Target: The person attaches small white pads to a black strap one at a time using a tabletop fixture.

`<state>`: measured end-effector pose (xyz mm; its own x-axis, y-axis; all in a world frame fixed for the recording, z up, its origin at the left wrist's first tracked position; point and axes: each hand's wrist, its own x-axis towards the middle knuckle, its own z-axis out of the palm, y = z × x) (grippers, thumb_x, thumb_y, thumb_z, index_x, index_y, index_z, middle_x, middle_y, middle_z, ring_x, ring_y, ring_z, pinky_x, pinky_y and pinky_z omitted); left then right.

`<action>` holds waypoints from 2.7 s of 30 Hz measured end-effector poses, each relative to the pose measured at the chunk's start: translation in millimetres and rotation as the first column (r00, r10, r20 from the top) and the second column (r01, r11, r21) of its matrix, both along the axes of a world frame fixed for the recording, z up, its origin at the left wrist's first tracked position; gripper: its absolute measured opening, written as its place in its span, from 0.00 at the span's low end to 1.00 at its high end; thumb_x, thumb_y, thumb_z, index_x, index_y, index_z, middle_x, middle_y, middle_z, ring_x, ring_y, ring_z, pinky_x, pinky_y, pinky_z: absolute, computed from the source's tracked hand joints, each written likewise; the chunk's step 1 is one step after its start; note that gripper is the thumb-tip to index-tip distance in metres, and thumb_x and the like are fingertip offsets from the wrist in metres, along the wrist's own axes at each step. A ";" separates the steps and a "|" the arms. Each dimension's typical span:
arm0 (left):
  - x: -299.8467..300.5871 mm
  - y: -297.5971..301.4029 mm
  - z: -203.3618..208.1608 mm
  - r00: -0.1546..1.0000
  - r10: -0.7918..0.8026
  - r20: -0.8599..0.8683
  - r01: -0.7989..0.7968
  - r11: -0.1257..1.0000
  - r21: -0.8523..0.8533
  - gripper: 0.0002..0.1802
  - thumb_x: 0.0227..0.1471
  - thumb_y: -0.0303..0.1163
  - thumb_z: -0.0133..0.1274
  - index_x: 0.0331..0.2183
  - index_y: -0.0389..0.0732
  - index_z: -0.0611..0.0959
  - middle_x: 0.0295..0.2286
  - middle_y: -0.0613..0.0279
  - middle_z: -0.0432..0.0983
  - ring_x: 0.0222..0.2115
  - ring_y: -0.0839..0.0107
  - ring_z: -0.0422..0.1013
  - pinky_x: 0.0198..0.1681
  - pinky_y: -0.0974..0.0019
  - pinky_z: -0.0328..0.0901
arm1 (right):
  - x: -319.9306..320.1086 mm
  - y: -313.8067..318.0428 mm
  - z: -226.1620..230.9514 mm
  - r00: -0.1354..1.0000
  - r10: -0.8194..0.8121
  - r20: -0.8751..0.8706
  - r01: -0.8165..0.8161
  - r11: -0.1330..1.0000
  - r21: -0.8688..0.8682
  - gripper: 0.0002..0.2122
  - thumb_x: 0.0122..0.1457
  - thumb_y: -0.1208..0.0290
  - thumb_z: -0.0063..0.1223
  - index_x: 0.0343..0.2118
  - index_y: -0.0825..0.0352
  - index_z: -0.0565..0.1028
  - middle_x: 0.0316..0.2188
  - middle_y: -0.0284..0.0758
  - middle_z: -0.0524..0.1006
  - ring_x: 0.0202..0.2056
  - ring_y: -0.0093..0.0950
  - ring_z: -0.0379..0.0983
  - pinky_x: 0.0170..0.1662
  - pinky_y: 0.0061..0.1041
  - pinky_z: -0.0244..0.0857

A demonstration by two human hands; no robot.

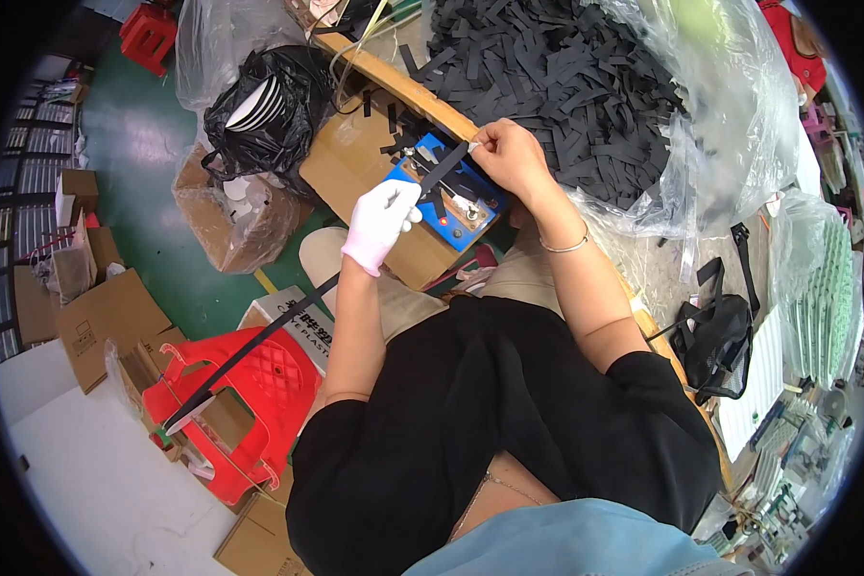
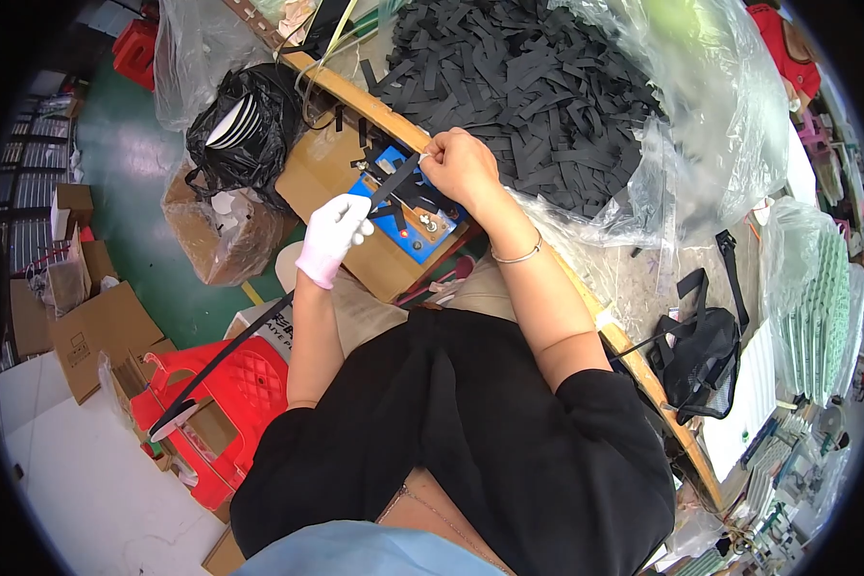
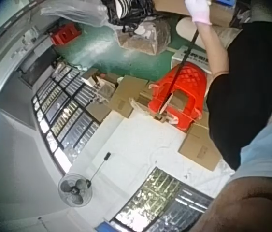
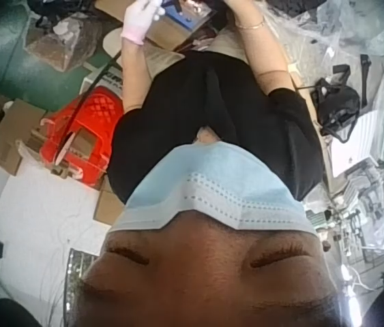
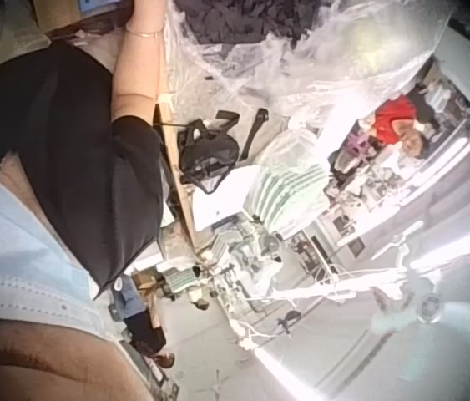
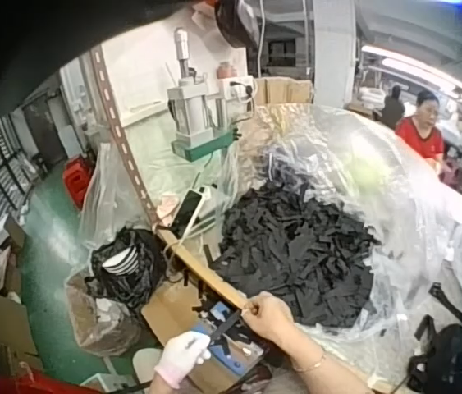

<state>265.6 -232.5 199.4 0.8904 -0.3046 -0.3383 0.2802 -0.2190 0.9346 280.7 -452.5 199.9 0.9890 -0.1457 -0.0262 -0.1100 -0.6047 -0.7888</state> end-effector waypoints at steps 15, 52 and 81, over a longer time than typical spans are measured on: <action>0.9 10.5 -20.2 0.999 -0.013 0.031 0.010 0.996 0.089 0.10 0.51 0.34 0.50 0.28 0.37 0.78 0.18 0.67 0.71 0.18 0.83 0.63 0.21 0.79 0.58 | 2.8 3.9 -2.5 0.997 -0.013 0.071 0.025 0.984 -0.174 0.07 0.43 0.69 0.53 0.21 0.69 0.73 0.22 0.38 0.71 0.26 0.34 0.69 0.31 0.29 0.62; 3.6 5.2 -17.1 1.000 -0.020 -0.007 0.020 0.996 0.088 0.11 0.52 0.36 0.49 0.27 0.37 0.78 0.17 0.68 0.70 0.17 0.83 0.62 0.20 0.79 0.57 | 7.5 1.7 -3.3 1.000 -0.018 0.018 0.020 0.987 -0.161 0.07 0.42 0.69 0.53 0.22 0.68 0.75 0.25 0.40 0.73 0.30 0.38 0.71 0.34 0.33 0.64; -1.4 10.2 -4.2 1.000 -0.020 -0.002 0.020 0.998 0.062 0.10 0.52 0.36 0.49 0.28 0.40 0.79 0.17 0.70 0.71 0.16 0.85 0.63 0.20 0.81 0.56 | 5.9 -5.7 -0.4 1.000 0.015 0.019 -0.015 1.000 -0.001 0.07 0.41 0.69 0.53 0.21 0.68 0.75 0.22 0.38 0.72 0.26 0.34 0.71 0.32 0.30 0.64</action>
<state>264.1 -222.3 195.2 0.8839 -0.3009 -0.3581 0.2762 -0.2819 0.9188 286.5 -458.2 199.5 0.9914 -0.1305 -0.0068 -0.0854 -0.6071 -0.7900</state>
